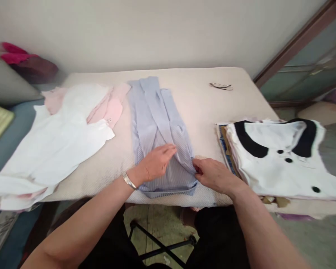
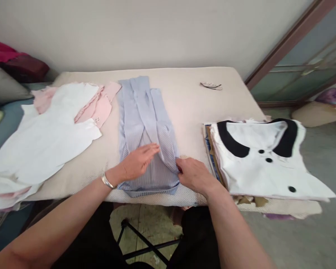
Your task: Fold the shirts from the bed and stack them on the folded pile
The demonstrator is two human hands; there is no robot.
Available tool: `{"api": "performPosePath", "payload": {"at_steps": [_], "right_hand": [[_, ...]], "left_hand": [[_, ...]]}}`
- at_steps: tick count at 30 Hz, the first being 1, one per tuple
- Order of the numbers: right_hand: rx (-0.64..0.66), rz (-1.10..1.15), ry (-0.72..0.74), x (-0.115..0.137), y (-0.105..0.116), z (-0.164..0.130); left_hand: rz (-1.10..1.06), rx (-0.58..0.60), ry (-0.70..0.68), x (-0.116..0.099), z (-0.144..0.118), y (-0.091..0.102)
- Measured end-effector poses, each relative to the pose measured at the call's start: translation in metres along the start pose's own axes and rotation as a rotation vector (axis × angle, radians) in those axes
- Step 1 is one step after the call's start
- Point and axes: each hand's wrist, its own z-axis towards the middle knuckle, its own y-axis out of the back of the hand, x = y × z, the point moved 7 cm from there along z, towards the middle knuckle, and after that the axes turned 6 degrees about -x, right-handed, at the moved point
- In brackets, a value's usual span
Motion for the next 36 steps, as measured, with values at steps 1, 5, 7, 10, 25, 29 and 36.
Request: {"api": "performPosePath", "payload": {"at_steps": [1,5,7,10,25,29,36], "right_hand": [[0.001,0.004,0.005,0.000,0.000,0.000],[-0.004,-0.005,0.038,0.000,-0.002,0.001],[0.017,-0.013,0.041,0.000,-0.004,0.001],[0.057,0.001,0.018,0.001,-0.005,0.000],[-0.040,-0.068,-0.014,0.005,-0.005,-0.009],[-0.008,0.215,0.014,0.001,-0.002,-0.004],[-0.165,0.317,0.083,0.026,0.061,0.151]], "left_hand": [[-0.034,-0.072,0.050,0.012,0.002,0.020],[-0.027,-0.419,0.377,0.064,-0.008,0.101],[-0.011,-0.501,0.496,0.078,-0.018,0.120],[-0.042,-0.479,0.523,0.080,-0.023,0.116],[0.173,0.022,-0.085,-0.031,-0.007,-0.039],[0.222,0.072,-0.143,-0.046,-0.022,-0.067],[0.497,-0.272,-0.297,-0.027,-0.033,-0.111]]}}
